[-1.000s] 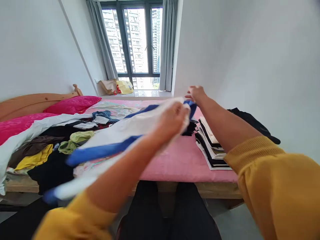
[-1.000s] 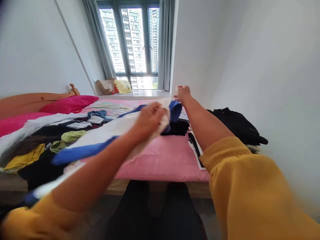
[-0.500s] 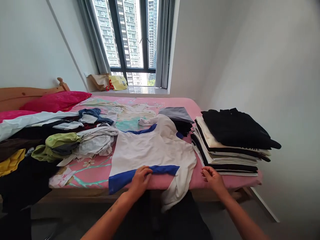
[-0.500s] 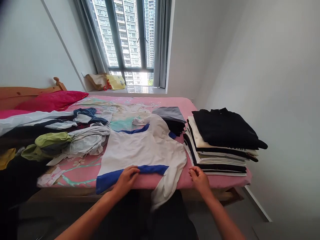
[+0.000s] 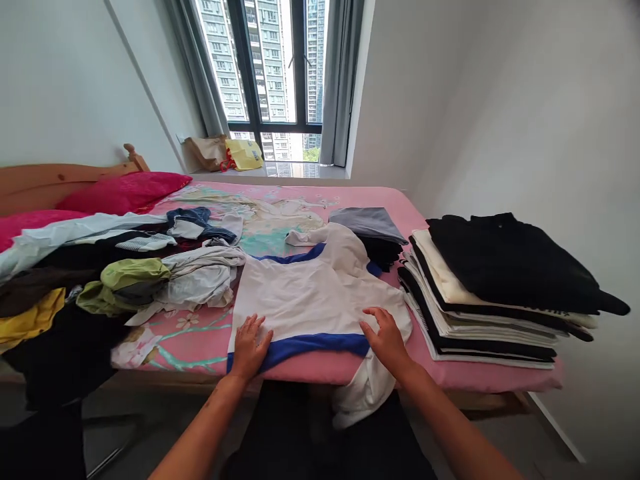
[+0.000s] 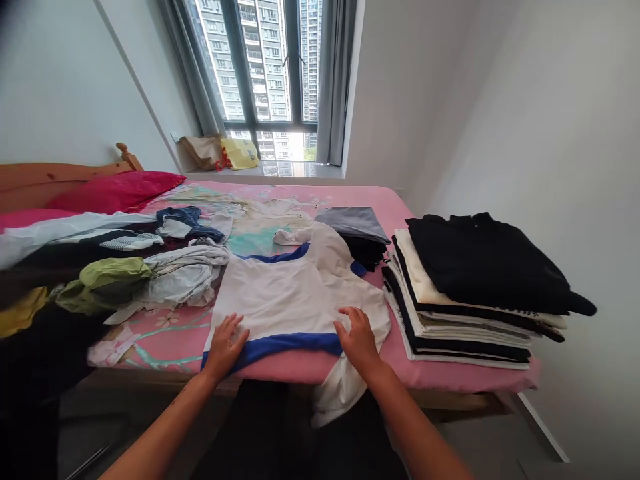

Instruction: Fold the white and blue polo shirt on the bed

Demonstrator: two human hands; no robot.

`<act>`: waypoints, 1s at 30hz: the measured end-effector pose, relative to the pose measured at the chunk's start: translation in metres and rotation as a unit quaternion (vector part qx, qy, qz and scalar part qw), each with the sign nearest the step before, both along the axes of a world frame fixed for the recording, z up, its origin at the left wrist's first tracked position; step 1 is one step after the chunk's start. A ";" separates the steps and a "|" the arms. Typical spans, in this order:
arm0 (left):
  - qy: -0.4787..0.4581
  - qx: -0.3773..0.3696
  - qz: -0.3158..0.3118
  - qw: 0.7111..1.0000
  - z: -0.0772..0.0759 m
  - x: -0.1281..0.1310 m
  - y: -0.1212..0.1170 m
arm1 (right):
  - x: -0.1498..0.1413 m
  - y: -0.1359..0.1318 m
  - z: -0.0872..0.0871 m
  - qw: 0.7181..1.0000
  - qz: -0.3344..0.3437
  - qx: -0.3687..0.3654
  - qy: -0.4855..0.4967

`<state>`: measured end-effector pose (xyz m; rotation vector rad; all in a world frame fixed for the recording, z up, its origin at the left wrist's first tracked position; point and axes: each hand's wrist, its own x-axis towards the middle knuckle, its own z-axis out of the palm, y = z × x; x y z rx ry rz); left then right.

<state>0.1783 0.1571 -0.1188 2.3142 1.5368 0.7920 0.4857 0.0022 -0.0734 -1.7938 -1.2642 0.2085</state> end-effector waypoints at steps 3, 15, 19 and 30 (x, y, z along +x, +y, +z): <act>-0.095 0.022 0.073 0.993 0.004 -0.037 -0.014 | -0.021 -0.038 -0.017 0.997 -0.059 0.006 0.052; -0.304 -0.344 0.158 0.874 -0.014 -0.091 -0.072 | -0.055 -0.128 -0.105 0.927 -0.180 -0.156 0.291; -0.372 -0.400 0.170 0.820 -0.008 -0.073 -0.068 | -0.055 -0.112 -0.084 0.938 -0.130 -0.125 0.296; -0.535 -0.363 0.192 0.738 -0.013 -0.099 -0.085 | -0.024 -0.168 -0.013 0.847 -0.094 -0.040 0.523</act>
